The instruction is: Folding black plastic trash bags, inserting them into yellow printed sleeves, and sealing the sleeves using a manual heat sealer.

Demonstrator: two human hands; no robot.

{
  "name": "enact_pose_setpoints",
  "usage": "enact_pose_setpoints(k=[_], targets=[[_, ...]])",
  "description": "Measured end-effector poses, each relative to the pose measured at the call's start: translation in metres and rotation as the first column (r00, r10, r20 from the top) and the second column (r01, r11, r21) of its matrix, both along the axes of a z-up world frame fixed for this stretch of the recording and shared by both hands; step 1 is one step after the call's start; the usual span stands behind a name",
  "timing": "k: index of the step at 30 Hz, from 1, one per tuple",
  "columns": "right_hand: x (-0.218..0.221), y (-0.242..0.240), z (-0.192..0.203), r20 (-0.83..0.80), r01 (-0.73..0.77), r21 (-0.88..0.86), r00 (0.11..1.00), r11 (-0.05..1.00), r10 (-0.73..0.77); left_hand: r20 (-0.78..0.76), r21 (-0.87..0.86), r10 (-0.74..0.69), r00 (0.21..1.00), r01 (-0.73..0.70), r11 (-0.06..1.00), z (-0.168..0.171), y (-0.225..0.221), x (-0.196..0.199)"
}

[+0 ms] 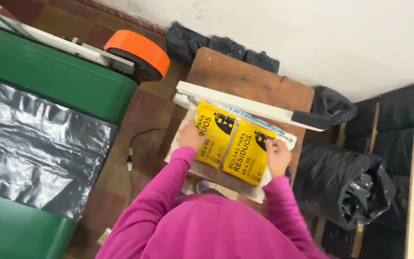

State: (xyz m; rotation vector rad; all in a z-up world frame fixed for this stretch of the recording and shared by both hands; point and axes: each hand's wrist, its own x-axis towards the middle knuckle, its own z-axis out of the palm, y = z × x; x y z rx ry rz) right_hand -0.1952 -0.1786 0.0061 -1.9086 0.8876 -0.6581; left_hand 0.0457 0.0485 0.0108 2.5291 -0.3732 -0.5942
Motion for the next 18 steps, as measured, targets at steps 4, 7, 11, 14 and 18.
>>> enact_pose_setpoints(k=[4, 7, 11, 14, 18], targets=[[-0.025, -0.019, -0.07, -0.216, 0.071, -0.576, 0.948, 0.814, -0.235, -0.151, 0.018, 0.004, 0.989, -0.001, 1.0, -0.009, 0.001, -0.006], [-0.024, -0.017, -0.062, -0.01, 0.212, 0.093, 0.977, 0.973, -0.212, -0.175, -0.077, 0.007, 0.985, -0.021, 0.997, -0.034, 0.0, -0.023], [-0.005, -0.01, -0.019, -0.005, 0.061, 0.677, 0.997, 0.733, -0.079, -0.076, -0.244, 0.079, 0.994, -0.095, 0.965, -0.029, 0.009, -0.044], [-0.013, -0.003, 0.0, 0.085, -0.077, 0.629, 0.996, 0.774, 0.03, -0.013, -0.37, 0.2, 0.98, -0.191, 0.909, -0.011, 0.043, -0.07], [-0.026, -0.022, 0.013, 0.078, -0.127, 0.46, 0.992, 0.879, 0.102, 0.099, -0.425, 0.484, 0.869, -0.403, 0.81, 0.025, 0.123, -0.11]])
